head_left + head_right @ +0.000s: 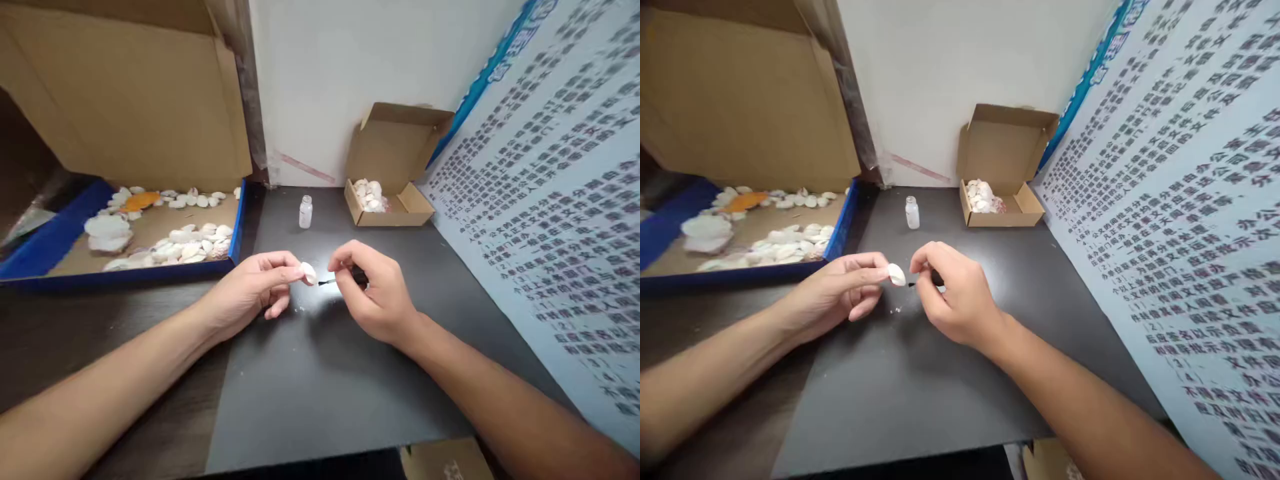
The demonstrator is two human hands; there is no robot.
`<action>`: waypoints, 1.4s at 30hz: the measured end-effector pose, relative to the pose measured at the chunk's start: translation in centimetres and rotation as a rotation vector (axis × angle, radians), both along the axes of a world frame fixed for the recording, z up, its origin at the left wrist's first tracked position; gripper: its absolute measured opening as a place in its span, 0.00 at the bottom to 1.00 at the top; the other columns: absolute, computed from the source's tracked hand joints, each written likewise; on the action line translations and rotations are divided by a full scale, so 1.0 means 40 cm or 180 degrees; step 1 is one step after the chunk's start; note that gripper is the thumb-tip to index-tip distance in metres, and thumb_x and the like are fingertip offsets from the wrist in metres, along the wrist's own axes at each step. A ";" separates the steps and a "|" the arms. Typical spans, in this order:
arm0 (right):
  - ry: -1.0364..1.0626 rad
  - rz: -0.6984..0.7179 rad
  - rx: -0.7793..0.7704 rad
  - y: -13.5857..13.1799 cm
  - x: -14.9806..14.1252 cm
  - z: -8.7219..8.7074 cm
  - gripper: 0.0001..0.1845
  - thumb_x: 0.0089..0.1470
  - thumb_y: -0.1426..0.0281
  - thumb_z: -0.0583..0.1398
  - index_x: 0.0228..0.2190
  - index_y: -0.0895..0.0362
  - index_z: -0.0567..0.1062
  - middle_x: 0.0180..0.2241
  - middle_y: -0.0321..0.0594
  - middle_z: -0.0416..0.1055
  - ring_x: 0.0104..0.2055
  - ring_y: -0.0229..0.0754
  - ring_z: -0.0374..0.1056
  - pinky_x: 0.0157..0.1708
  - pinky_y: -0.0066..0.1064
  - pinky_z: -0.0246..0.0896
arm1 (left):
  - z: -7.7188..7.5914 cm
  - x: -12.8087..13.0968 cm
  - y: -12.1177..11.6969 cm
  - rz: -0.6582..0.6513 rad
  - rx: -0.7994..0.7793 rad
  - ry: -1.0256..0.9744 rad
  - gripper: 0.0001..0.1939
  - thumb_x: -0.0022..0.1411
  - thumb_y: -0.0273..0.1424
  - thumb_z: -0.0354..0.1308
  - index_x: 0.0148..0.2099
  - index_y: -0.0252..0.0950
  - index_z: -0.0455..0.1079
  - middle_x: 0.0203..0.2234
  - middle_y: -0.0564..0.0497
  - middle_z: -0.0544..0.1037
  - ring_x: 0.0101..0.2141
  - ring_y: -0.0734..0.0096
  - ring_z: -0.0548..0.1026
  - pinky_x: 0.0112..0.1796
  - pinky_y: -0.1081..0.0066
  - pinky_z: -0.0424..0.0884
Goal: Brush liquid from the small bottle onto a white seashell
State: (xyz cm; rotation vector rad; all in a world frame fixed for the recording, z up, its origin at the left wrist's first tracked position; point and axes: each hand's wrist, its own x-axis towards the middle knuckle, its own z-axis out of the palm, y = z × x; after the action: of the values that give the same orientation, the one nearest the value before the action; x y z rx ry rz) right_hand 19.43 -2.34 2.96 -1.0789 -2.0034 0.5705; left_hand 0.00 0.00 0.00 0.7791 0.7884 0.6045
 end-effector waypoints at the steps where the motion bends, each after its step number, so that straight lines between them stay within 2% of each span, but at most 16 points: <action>1: 0.0066 0.0008 0.0001 -0.003 0.002 0.005 0.09 0.52 0.84 0.53 0.30 0.59 0.68 0.25 0.31 0.61 0.24 0.32 0.55 0.26 0.26 0.52 | 0.002 -0.001 -0.002 -0.0001 -0.0001 -0.0015 0.11 0.58 0.35 0.63 0.31 0.32 0.68 0.15 0.61 0.63 0.13 0.87 0.63 0.17 0.86 0.58; 7: 0.0277 0.0176 0.0048 -0.015 0.009 0.018 0.09 0.49 0.82 0.54 0.31 0.58 0.68 0.26 0.31 0.58 0.25 0.33 0.53 0.25 0.27 0.50 | 0.009 -0.002 -0.007 0.0085 -0.0019 -0.0016 0.11 0.57 0.35 0.64 0.30 0.33 0.68 0.15 0.60 0.64 0.13 0.87 0.64 0.16 0.86 0.57; 16: 0.0164 0.0214 0.0002 -0.011 0.003 0.012 0.10 0.49 0.83 0.53 0.30 0.59 0.69 0.27 0.32 0.61 0.27 0.34 0.57 0.27 0.26 0.53 | 0.010 -0.003 -0.010 0.0131 0.0012 0.0007 0.12 0.56 0.36 0.66 0.30 0.33 0.69 0.15 0.61 0.63 0.14 0.86 0.64 0.16 0.85 0.59; 29: 0.0139 0.0137 0.0082 -0.014 0.002 0.016 0.09 0.44 0.83 0.54 0.23 0.58 0.67 0.22 0.30 0.61 0.22 0.32 0.53 0.23 0.26 0.50 | 0.009 0.003 -0.007 0.0280 0.0156 -0.0028 0.11 0.55 0.36 0.66 0.31 0.34 0.70 0.16 0.60 0.64 0.14 0.86 0.64 0.16 0.84 0.59; 37: 0.0237 0.0191 0.0095 -0.018 -0.002 0.014 0.10 0.44 0.84 0.55 0.24 0.59 0.70 0.22 0.31 0.65 0.23 0.31 0.56 0.24 0.24 0.52 | 0.012 0.002 -0.008 0.0326 0.0209 0.0020 0.12 0.55 0.36 0.65 0.31 0.33 0.69 0.23 0.58 0.70 0.14 0.88 0.65 0.16 0.84 0.57; 42: 0.0108 0.0137 -0.0010 -0.018 0.000 0.007 0.09 0.46 0.82 0.55 0.27 0.58 0.70 0.23 0.31 0.66 0.23 0.32 0.57 0.24 0.24 0.54 | 0.014 0.000 -0.009 0.0320 0.0175 -0.0043 0.11 0.56 0.35 0.65 0.31 0.33 0.69 0.20 0.59 0.68 0.14 0.86 0.65 0.17 0.84 0.59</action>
State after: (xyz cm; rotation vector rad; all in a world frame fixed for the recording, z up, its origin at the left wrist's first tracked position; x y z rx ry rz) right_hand 19.42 -3.08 3.25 -1.0236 -2.0009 0.6109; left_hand 0.00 -0.35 0.55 0.7881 0.8048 0.7233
